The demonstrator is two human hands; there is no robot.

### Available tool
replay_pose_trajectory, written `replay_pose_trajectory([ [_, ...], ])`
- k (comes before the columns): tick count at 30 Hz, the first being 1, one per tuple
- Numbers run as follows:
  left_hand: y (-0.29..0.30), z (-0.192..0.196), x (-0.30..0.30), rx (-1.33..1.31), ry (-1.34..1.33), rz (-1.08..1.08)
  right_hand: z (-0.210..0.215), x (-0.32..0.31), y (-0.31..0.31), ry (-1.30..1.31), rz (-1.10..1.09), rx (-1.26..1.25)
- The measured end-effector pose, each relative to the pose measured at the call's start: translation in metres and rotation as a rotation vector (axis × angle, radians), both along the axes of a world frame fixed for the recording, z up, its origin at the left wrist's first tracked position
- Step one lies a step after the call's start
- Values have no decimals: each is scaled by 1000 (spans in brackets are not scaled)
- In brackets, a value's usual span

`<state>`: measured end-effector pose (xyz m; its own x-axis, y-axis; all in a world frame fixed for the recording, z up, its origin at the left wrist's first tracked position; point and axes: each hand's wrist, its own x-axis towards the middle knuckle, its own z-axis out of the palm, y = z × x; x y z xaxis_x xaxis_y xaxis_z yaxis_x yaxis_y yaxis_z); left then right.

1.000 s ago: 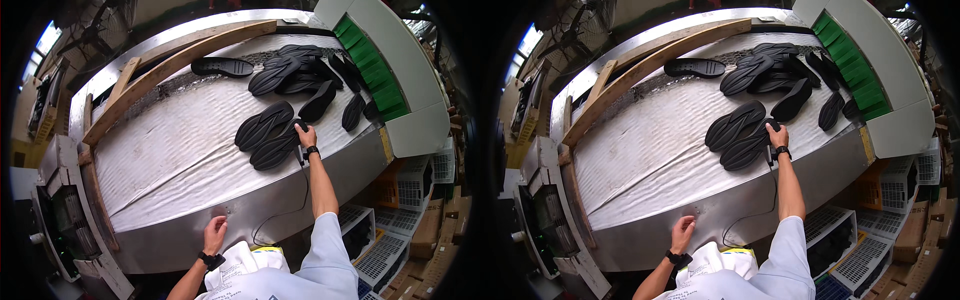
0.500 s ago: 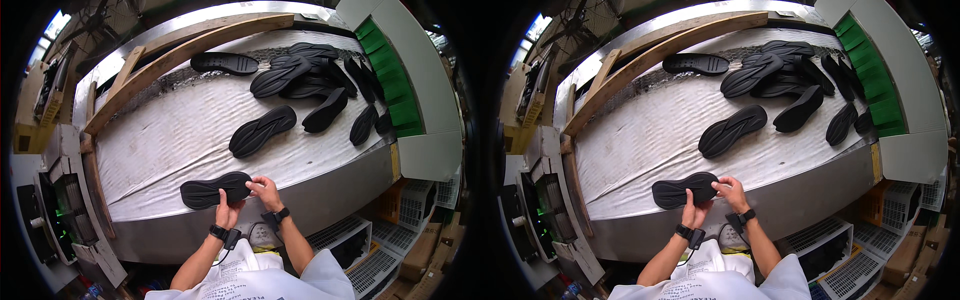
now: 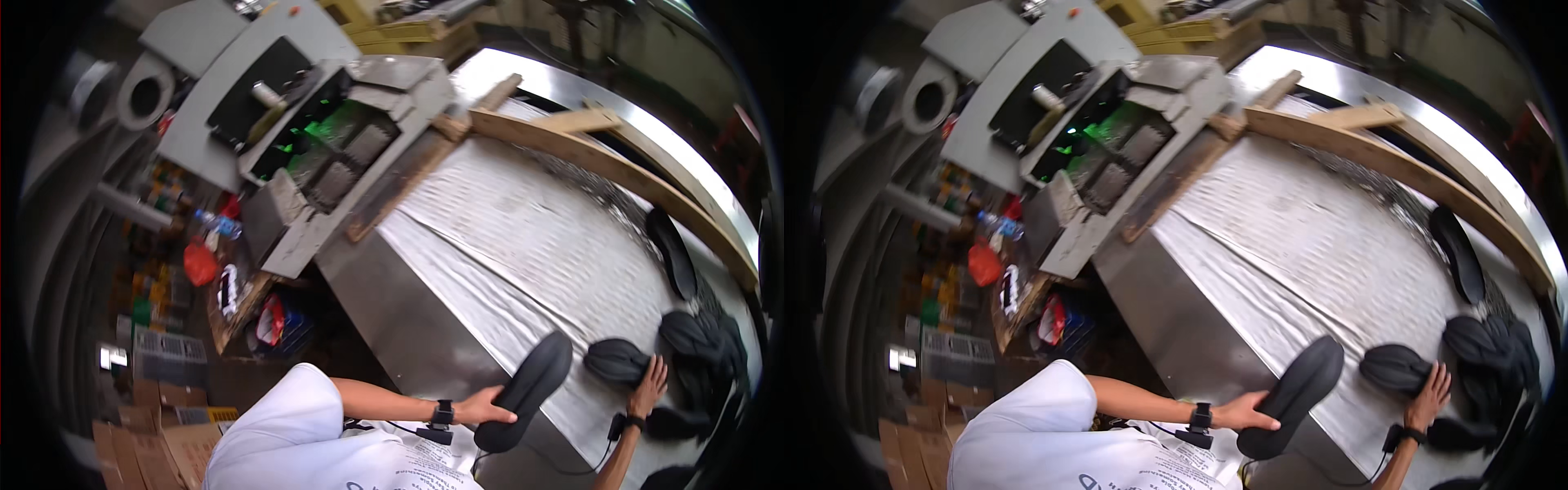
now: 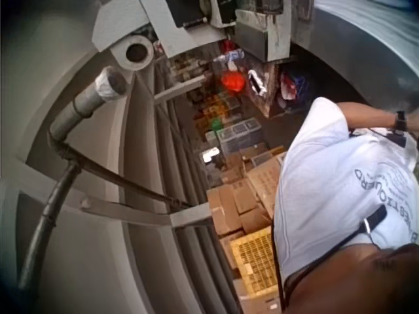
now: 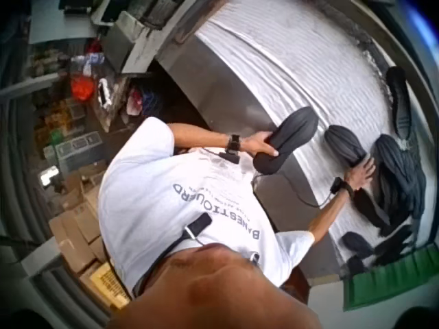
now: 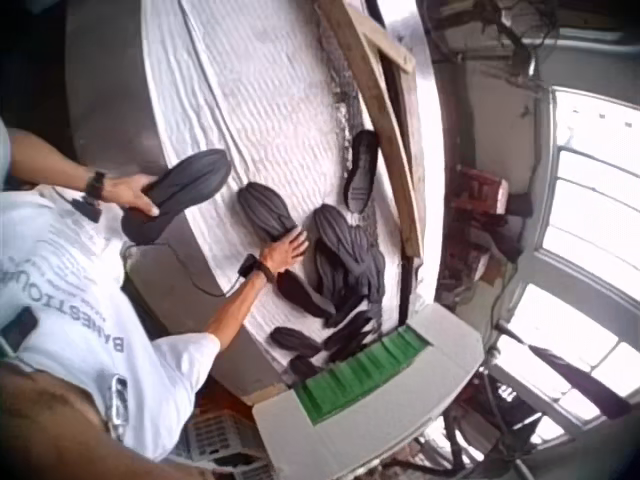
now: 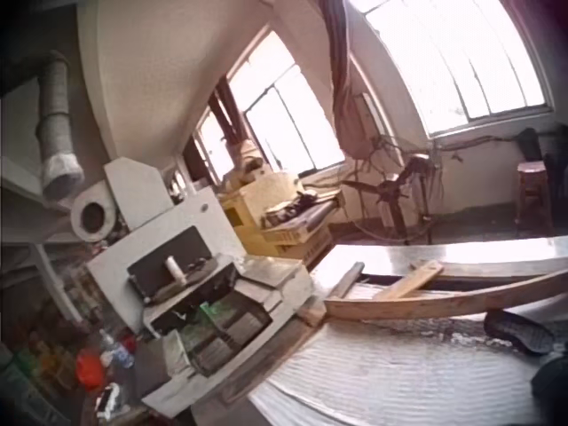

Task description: The person is sorting and organizing black shoe soles on a conveyor belt and workbench in a factory setting.

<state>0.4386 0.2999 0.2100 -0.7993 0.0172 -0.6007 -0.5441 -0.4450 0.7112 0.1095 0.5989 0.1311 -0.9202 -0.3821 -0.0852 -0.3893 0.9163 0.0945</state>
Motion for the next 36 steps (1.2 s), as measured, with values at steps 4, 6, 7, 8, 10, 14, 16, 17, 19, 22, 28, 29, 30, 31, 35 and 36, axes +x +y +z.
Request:
replay_pose_trajectory([
  [4,-4,-6,13,-71,16,84,-29,-19,-5,7,75,100],
  [6,-19,-3,25,-119,38,173,-8,-3,-40,-70,152,183],
  [7,-25,-1,28,-119,55,233,8,6,-51,-78,213,246],
  [8,-31,1,28,-103,81,265,8,14,-43,-147,208,110],
  [10,-56,-4,33,-129,121,272,10,32,-60,-306,63,-85],
  [14,-129,15,57,-282,233,417,65,138,-142,-431,-160,-649],
  [16,-179,5,68,-375,314,524,75,181,-175,-483,-206,-811],
  [17,-207,-2,74,-464,379,605,93,207,-208,-606,-252,-902],
  [19,-277,29,83,-504,361,691,92,246,-240,-596,-291,-863],
  [22,-401,45,93,-700,467,863,120,307,-315,-546,-234,-884],
  [28,-643,56,88,-916,463,1190,135,356,-427,-771,-172,-1019],
  [29,-681,45,88,-1032,424,1288,132,358,-442,-763,-123,-1002],
  [30,-714,35,98,-1084,360,1284,144,364,-462,-733,-92,-897],
  [31,-730,33,98,-1228,86,1342,147,366,-476,-766,-66,-888],
  [35,-717,35,94,-1788,-99,1286,166,367,-520,-817,-34,-919],
  [36,-692,35,88,-1775,153,1286,164,366,-527,-825,-78,-969],
])
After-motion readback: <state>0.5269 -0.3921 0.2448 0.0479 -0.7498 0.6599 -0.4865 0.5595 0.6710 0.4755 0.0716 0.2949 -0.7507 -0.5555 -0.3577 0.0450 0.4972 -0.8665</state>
